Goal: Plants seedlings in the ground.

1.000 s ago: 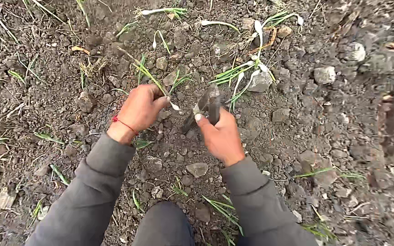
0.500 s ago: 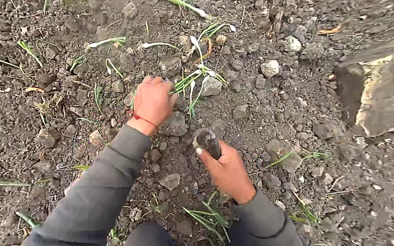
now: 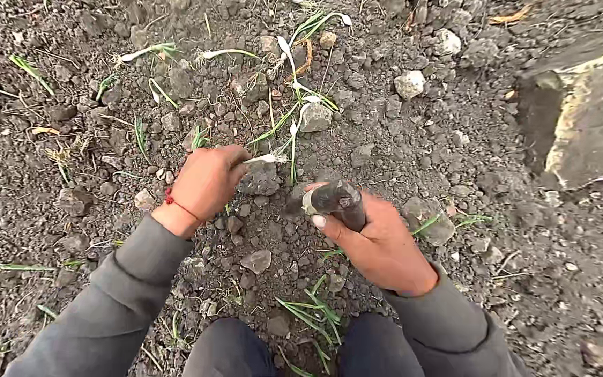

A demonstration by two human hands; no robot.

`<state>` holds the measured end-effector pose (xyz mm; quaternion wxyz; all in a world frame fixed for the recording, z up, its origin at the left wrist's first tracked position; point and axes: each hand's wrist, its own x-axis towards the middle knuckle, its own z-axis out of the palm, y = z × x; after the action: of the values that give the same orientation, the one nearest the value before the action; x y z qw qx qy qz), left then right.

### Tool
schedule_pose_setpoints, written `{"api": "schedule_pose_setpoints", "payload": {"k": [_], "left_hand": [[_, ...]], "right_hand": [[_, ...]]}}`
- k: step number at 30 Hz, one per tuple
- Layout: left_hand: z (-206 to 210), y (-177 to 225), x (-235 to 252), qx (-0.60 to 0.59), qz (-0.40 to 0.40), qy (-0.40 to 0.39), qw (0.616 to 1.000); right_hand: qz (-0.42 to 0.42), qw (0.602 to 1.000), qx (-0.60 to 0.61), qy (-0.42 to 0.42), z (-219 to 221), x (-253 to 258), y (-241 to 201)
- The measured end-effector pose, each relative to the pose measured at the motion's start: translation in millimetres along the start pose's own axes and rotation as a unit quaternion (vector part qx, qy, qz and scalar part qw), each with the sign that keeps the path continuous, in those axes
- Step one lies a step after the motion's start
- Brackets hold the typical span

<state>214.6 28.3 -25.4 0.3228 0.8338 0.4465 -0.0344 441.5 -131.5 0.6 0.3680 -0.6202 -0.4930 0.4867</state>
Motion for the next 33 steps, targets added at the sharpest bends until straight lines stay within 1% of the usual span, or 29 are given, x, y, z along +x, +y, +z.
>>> {"api": "schedule_pose_setpoints", "payload": {"k": [1,2,3,4,5,7,8,9,10,11,12,13,14,15,16,17,18,19,20,22,23,24,25,26,27,28,29,31,33], "left_hand": [[2.9,5.1,-9.1,-0.019,0.026,0.018,0.999],[4.1,11.2,-16.3,-0.034,0.052,0.028,0.998],[2.3,15.8,-23.3,-0.04,0.069,0.035,0.996],[-2.1,15.4,-32.2,-0.036,0.074,0.04,0.996],[-7.7,7.6,-43.8,-0.025,0.066,0.038,0.997],[-14.2,-22.8,-71.4,-0.01,0.031,0.022,0.999],[-13.2,-40.1,-80.4,-0.007,0.009,0.022,1.0],[-10.2,-52.9,-85.3,-0.007,-0.008,0.029,1.0],[-5.5,-56.6,-88.8,-0.015,-0.02,0.04,0.999],[0.0,-51.2,-90.5,-0.028,-0.032,0.052,0.998],[4.5,-42.4,-86.4,-0.036,-0.039,0.066,0.996],[8.4,-33.4,-75.5,-0.037,-0.039,0.083,0.995],[11.5,-22.5,-62.5,-0.034,-0.036,0.094,0.994],[14.9,-11.2,-49.2,-0.024,-0.031,0.091,0.995],[19.6,-0.7,-37.1,-0.001,-0.026,0.075,0.997],[27.2,9.9,-29.0,0.028,-0.019,0.045,0.998],[39.0,20.5,-23.5,0.068,-0.004,0.013,0.998],[55.0,27.8,-17.5,0.115,0.017,-0.018,0.993],[73.0,31.1,-14.4,0.165,0.036,-0.055,0.984],[98.0,33.4,-21.9,0.218,0.06,-0.143,0.964],[95.2,33.7,-20.0,0.214,0.055,-0.176,0.959],[84.9,36.3,-11.7,0.187,0.035,-0.198,0.961],[73.4,41.5,-0.6,0.148,0.01,-0.194,0.97],[65.6,47.2,10.6,0.119,-0.005,-0.146,0.982],[61.6,52.9,23.0,0.11,-0.014,-0.072,0.991],[60.6,56.4,39.7,0.12,-0.021,0.002,0.993],[60.3,58.8,59.4,0.137,-0.041,0.049,0.988],[63.6,58.5,97.2,0.158,-0.088,0.066,0.981],[70.9,50.2,122.4,0.166,-0.089,0.055,0.981]], "right_hand": [[-0.022,0.999,0.042,0.008,2.7,-3.6,-8.8],[-0.033,0.995,0.084,0.036,7.9,-2.6,-13.7],[-0.032,0.991,0.105,0.081,12.0,3.8,-14.6],[-0.026,0.986,0.095,0.133,9.7,14.7,-11.8],[-0.021,0.982,0.064,0.177,-1.5,26.8,-7.9],[-0.015,0.977,0.038,0.211,-48.3,34.1,-11.8],[-0.029,0.975,0.066,0.211,-75.0,30.1,-19.2],[-0.046,0.969,0.12,0.212,-95.2,23.2,-24.2],[-0.05,0.961,0.169,0.212,-101.6,12.2,-30.8],[-0.046,0.958,0.183,0.217,-94.4,4.4,-39.3],[-0.048,0.955,0.178,0.234,-74.2,7.1,-43.4],[-0.041,0.962,0.14,0.231,-45.6,16.9,-37.3],[-0.005,0.973,0.097,0.209,-11.6,26.9,-20.1],[0.061,0.983,0.056,0.165,23.0,34.4,6.9],[0.134,0.985,0.019,0.105,52.4,38.0,35.0],[0.185,0.981,-0.009,0.049,70.9,35.4,53.9],[0.211,0.977,-0.03,0.01,73.7,30.0,60.4],[0.22,0.975,-0.04,-0.005,64.0,26.5,57.6],[0.215,0.976,-0.038,-0.005,46.7,21.8,47.7],[0.173,0.984,0.006,0.05,6.8,2.8,21.3],[0.138,0.985,0.048,0.091,-12.2,-1.0,12.5],[0.104,0.982,0.09,0.134,-28.8,-0.2,8.5],[0.072,0.976,0.113,0.172,-41.3,3.9,9.9],[0.044,0.971,0.12,0.201,-48.4,11.7,16.7],[0.033,0.969,0.111,0.216,-50.7,22.2,26.4],[0.044,0.973,0.079,0.214,-51.0,34.1,37.2],[0.071,0.977,0.04,0.197,-51.2,45.2,46.3],[0.116,0.984,-0.004,0.138,-56.9,56.0,53.6],[0.11,0.988,-0.033,0.102,-77.0,49.9,34.8]]}}
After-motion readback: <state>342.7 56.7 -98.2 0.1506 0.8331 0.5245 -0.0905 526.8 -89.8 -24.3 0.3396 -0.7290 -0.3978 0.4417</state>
